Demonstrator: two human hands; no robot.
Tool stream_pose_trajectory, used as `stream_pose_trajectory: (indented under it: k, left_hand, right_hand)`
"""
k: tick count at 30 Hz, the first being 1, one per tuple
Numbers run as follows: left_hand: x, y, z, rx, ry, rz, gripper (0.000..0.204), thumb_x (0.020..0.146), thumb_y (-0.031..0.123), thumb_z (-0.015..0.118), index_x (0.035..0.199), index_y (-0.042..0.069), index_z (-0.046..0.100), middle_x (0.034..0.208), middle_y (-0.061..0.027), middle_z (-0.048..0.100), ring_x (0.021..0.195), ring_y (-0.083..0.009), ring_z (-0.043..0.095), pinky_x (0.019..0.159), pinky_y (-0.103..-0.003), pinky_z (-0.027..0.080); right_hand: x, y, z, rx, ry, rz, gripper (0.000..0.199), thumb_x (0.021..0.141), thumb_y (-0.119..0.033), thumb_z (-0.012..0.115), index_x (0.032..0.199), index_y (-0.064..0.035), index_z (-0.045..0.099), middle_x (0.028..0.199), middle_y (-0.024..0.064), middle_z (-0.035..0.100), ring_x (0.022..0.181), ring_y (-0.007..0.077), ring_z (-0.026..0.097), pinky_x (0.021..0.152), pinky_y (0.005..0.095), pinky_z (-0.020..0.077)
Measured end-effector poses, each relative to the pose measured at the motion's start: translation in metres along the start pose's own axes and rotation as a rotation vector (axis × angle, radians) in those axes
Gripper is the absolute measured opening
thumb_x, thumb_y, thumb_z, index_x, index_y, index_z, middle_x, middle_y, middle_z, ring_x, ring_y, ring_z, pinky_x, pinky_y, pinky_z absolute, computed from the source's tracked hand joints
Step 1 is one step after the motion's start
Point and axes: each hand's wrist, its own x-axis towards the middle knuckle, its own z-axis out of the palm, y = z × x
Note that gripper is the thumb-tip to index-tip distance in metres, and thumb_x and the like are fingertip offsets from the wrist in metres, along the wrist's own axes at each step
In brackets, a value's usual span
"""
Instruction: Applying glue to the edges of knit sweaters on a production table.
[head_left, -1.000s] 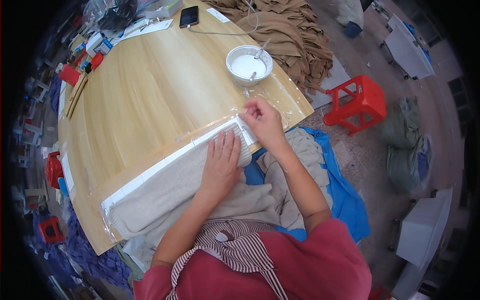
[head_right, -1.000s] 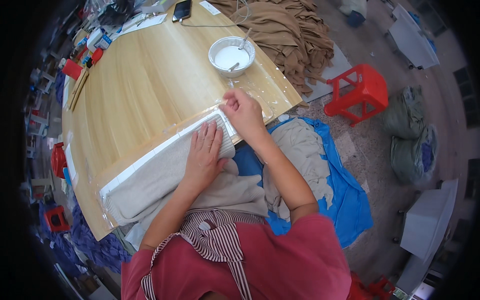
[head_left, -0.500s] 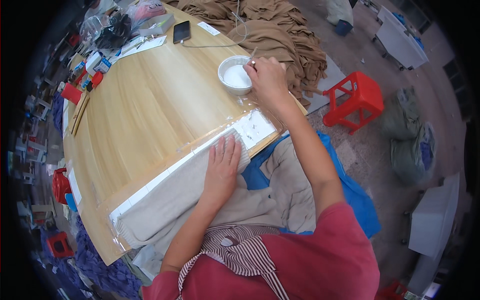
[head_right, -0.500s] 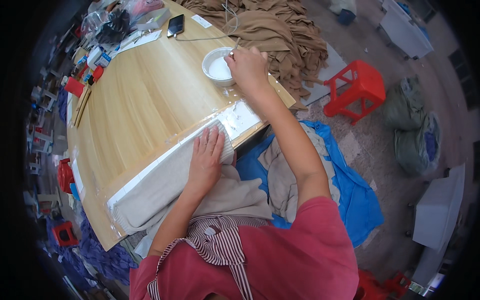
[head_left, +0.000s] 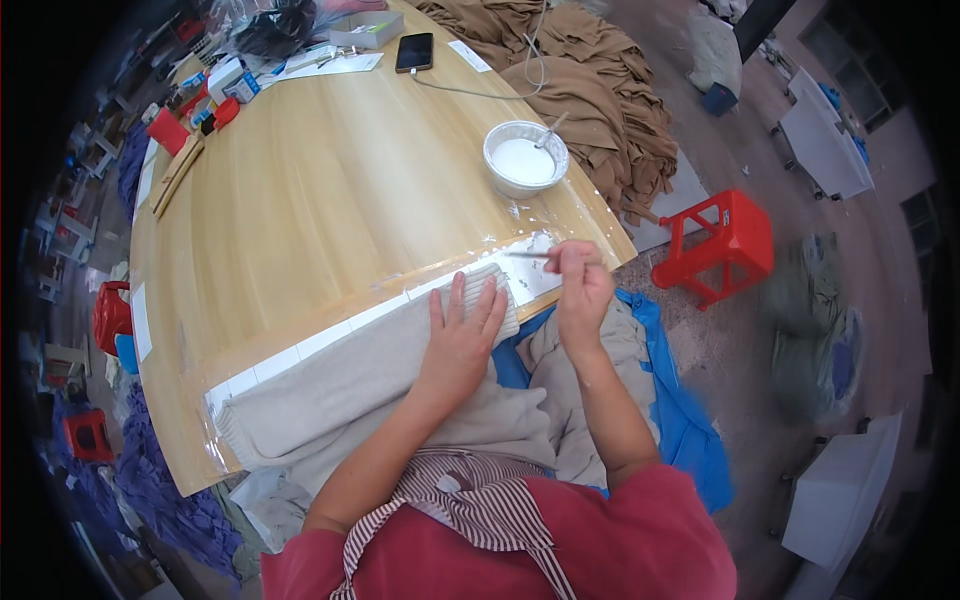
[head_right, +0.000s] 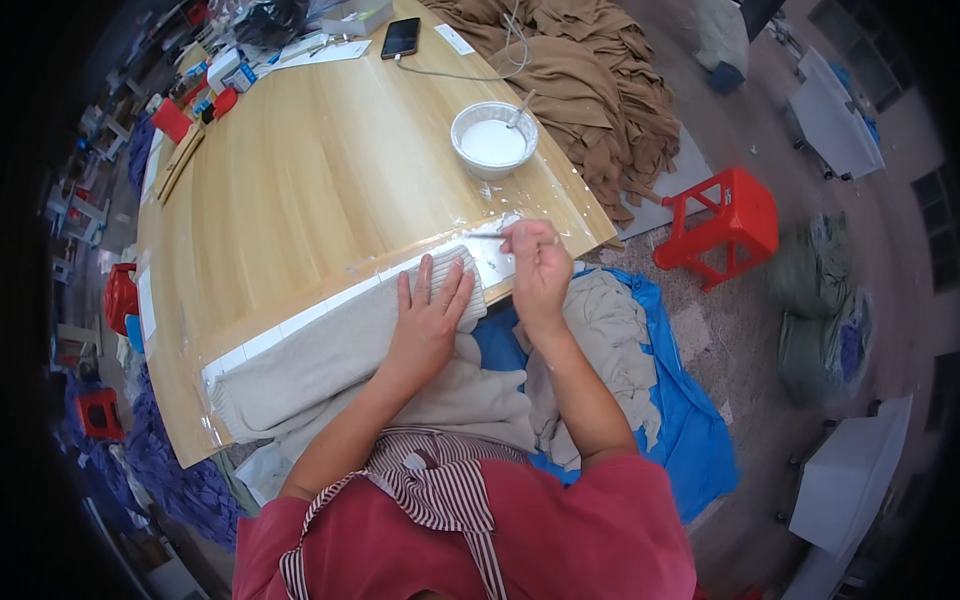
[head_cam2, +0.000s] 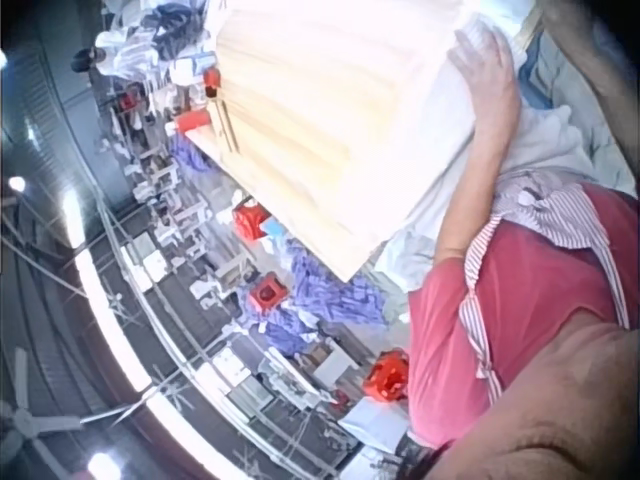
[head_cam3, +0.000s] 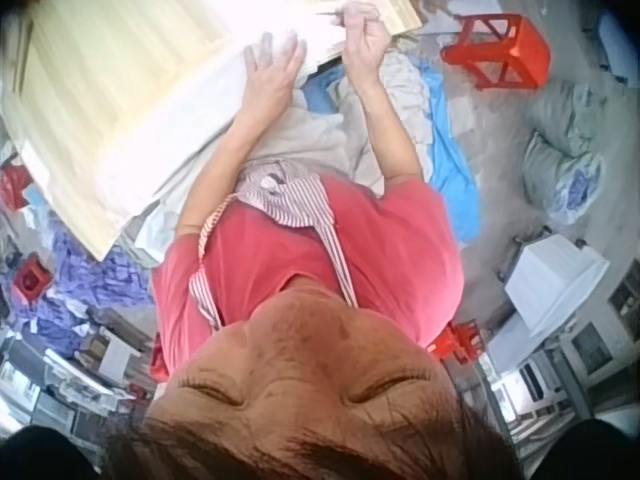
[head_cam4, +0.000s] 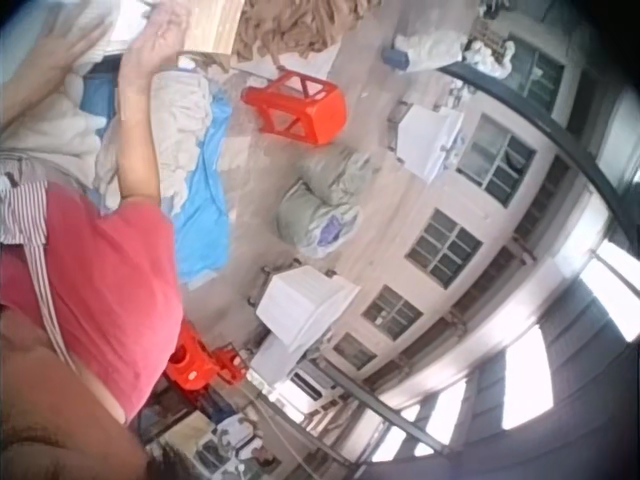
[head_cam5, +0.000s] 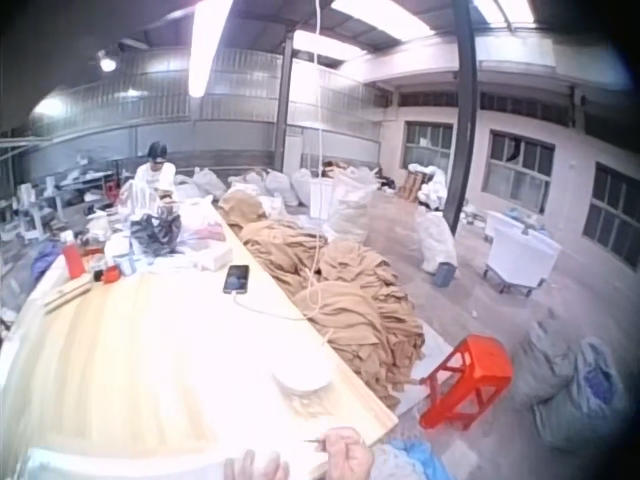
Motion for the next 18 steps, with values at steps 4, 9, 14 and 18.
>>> stream_pose_trajectory:
  k: [4, 9, 14, 18]
  left_hand:
    - [-0.001, 0.0, 0.001, -0.004, 0.03, 0.014, 0.061, 0.08, 0.003, 0.052, 0.14, 0.006, 0.045, 0.145, -0.014, 0.042, 0.138, -0.045, 0.029, 0.109, -0.065, 0.02]
    - [-0.003, 0.001, -0.001, -0.03, 0.042, 0.031, 0.061, 0.078, 0.0, 0.052, 0.139, 0.003, 0.046, 0.144, -0.0154, 0.042, 0.138, -0.0465, 0.028, 0.109, -0.065, 0.021]
    - [-0.005, -0.005, -0.002, -0.001, 0.065, 0.061, 0.052, 0.084, 0.011, 0.052, 0.135, 0.0, 0.048, 0.14, -0.0165, 0.045, 0.136, -0.0456, 0.033, 0.109, -0.059, 0.026]
    - [-0.002, -0.007, -0.001, -0.091, 0.05, 0.07, 0.053, 0.084, 0.011, 0.053, 0.134, -0.001, 0.047, 0.136, -0.0197, 0.047, 0.135, -0.0454, 0.034, 0.109, -0.057, 0.028]
  right_hand:
    - [-0.02, 0.009, 0.015, -0.396, -0.187, -0.23, 0.018, 0.094, -0.015, 0.057, 0.083, -0.0023, 0.064, 0.081, 0.0086, 0.064, 0.076, 0.0261, 0.058, 0.074, 0.0349, 0.0424]
    - [-0.013, 0.01, 0.016, -0.458, -0.219, -0.274, 0.019, 0.094, -0.014, 0.056, 0.08, -0.0037, 0.063, 0.079, 0.0077, 0.064, 0.072, 0.0259, 0.056, 0.072, 0.0358, 0.0404]
    - [-0.018, -0.01, 0.027, -0.065, -0.147, -0.003, 0.027, 0.102, -0.018, 0.049, 0.084, -0.0001, 0.058, 0.08, 0.0026, 0.057, 0.069, 0.0074, 0.052, 0.064, 0.0217, 0.0431]
    - [-0.025, -0.012, 0.046, -0.099, -0.304, 0.026, 0.028, 0.102, -0.018, 0.048, 0.086, 0.0012, 0.06, 0.083, 0.0028, 0.058, 0.071, 0.0078, 0.053, 0.065, 0.0206, 0.0429]
